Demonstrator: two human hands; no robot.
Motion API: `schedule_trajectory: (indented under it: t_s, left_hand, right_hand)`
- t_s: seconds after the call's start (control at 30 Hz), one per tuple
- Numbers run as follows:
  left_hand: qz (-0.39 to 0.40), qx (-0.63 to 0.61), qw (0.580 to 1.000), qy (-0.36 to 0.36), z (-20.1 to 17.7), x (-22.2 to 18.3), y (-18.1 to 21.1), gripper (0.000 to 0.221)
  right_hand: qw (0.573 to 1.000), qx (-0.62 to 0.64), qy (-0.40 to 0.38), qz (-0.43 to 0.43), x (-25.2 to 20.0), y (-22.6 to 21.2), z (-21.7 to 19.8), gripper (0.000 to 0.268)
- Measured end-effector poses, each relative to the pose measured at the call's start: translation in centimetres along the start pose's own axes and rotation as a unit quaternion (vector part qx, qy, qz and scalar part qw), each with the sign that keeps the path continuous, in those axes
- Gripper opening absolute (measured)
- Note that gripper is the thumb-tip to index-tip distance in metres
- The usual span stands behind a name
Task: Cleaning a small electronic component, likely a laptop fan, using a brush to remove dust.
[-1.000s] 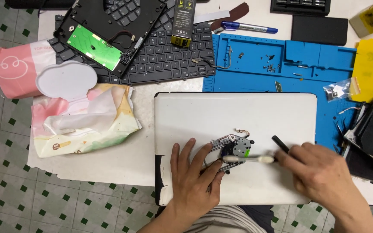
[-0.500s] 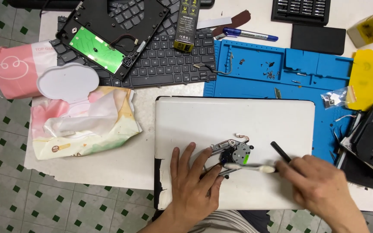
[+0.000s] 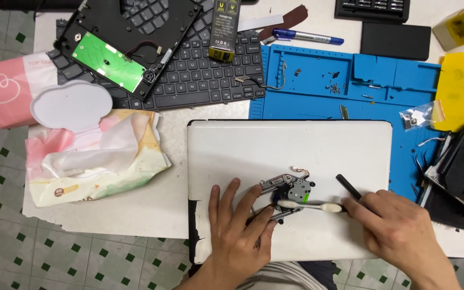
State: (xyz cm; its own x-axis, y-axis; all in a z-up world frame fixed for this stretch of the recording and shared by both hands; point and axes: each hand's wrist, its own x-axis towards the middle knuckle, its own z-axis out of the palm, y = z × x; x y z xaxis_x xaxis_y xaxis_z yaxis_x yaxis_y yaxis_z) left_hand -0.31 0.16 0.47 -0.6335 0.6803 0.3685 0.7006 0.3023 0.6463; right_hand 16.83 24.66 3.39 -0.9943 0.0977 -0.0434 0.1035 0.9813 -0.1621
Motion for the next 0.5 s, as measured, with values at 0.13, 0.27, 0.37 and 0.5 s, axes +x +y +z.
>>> schedule_trajectory:
  t_s: [0.13, 0.27, 0.37, 0.5]
  left_hand:
    - [-0.001, -0.001, 1.000, -0.001, 0.0, 0.0, 0.1, 0.018]
    - [-0.001, 0.001, 1.000, 0.001, 0.1, 0.0, 0.0, 0.016]
    - [0.002, 0.003, 1.000, 0.004, 0.2, -0.1, 0.0, 0.016]
    - [0.001, 0.001, 1.000, 0.006, 0.2, -0.1, 0.0, 0.015]
  right_hand:
    - [0.996, -0.084, 0.024, 0.030, -0.2, 0.1, -0.3, 0.036]
    - [0.999, -0.032, -0.006, 0.013, -0.7, 0.1, -0.6, 0.035]
    - [0.999, -0.038, -0.012, 0.012, -1.3, 0.1, -0.6, 0.037]
    - [1.000, -0.019, 0.005, 0.007, -1.9, 0.1, 0.0, 0.044]
